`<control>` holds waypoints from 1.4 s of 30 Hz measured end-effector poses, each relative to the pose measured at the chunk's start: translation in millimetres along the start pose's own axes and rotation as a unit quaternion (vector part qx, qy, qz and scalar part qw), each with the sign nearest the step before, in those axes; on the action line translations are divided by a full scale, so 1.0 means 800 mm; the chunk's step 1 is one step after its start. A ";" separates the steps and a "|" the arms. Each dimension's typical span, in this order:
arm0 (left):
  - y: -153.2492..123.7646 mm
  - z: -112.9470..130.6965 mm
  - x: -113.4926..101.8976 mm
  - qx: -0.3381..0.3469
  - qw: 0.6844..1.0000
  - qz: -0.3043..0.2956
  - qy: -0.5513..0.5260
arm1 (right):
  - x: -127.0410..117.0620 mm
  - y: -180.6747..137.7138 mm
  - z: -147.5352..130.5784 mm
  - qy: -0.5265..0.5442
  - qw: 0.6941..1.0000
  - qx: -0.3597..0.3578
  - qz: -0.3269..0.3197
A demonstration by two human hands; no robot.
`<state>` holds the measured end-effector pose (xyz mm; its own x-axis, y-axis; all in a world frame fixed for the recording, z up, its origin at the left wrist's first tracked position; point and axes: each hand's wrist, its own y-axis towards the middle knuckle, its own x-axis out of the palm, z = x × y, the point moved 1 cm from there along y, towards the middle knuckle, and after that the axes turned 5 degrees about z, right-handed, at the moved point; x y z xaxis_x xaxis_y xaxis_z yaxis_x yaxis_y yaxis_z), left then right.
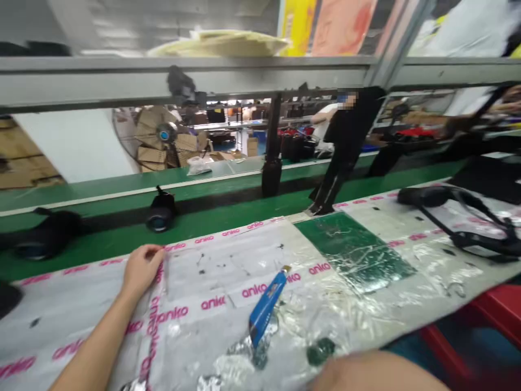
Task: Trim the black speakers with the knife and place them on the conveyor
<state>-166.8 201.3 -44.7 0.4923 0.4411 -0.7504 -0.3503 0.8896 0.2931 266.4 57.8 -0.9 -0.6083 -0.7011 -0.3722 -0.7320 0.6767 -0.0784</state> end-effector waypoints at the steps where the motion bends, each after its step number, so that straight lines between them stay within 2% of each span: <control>1: 0.003 -0.003 0.006 0.019 1.000 -0.006 0.019 | -0.026 0.007 -0.003 -0.006 1.000 -0.007 0.020; 3: 0.005 -0.009 0.016 0.056 0.997 -0.012 0.052 | -0.083 0.032 0.001 -0.046 0.991 -0.006 0.122; 4: 0.004 -0.010 0.020 0.073 0.995 -0.010 0.063 | -0.113 0.052 0.009 -0.075 0.978 0.003 0.195; 5: 0.004 -0.011 0.023 0.086 0.994 -0.006 0.071 | -0.144 0.075 0.020 -0.102 0.959 0.014 0.266; 7: 0.002 -0.012 0.027 0.106 0.991 0.010 0.076 | -0.206 0.131 0.043 -0.136 0.919 0.033 0.368; 10: 0.004 -0.014 0.032 0.116 0.990 0.032 0.067 | -0.296 0.220 0.068 -0.156 0.859 0.063 0.484; 12: 0.007 -0.019 0.034 0.120 0.990 0.038 0.062 | -0.344 0.269 0.075 -0.159 0.814 0.075 0.554; 15: 0.010 -0.028 0.036 0.127 0.990 0.034 0.058 | -0.383 0.323 0.081 -0.146 0.768 0.083 0.618; 18: 0.009 -0.035 0.038 0.130 0.990 0.030 0.051 | -0.385 0.355 0.080 -0.125 0.751 0.070 0.644; 22: 0.005 -0.036 0.039 0.128 0.990 0.044 0.036 | -0.356 0.364 0.060 -0.089 0.762 0.034 0.641; 26: 0.003 -0.036 0.036 0.125 0.991 0.048 0.011 | -0.298 0.337 0.022 -0.027 0.813 -0.003 0.581; 29: -0.001 -0.028 0.027 0.121 0.991 0.042 -0.027 | -0.223 0.291 -0.007 0.042 0.869 -0.035 0.492; 33: -0.022 0.010 -0.001 0.102 0.988 0.018 -0.114 | -0.091 0.207 -0.033 0.150 0.926 -0.058 0.341; 35: -0.046 0.039 -0.022 0.092 0.981 -0.023 -0.167 | -0.028 0.168 -0.037 0.215 0.940 -0.040 0.262; 37: -0.080 0.068 -0.046 0.091 0.968 -0.091 -0.215 | 0.023 0.138 -0.035 0.269 0.943 -0.005 0.196; 40: -0.150 0.096 -0.072 0.097 0.940 -0.198 -0.261 | 0.075 0.113 -0.027 0.330 0.933 0.042 0.140; 42: -0.200 0.100 -0.074 0.086 0.922 -0.262 -0.272 | 0.099 0.107 -0.022 0.359 0.922 0.070 0.127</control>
<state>-75.8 42.4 0.3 0.9012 -0.1011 -0.4215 0.1570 0.9825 0.1002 150.0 56.3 -20.9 -0.8380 -0.4495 0.3095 -0.5213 0.8271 -0.2101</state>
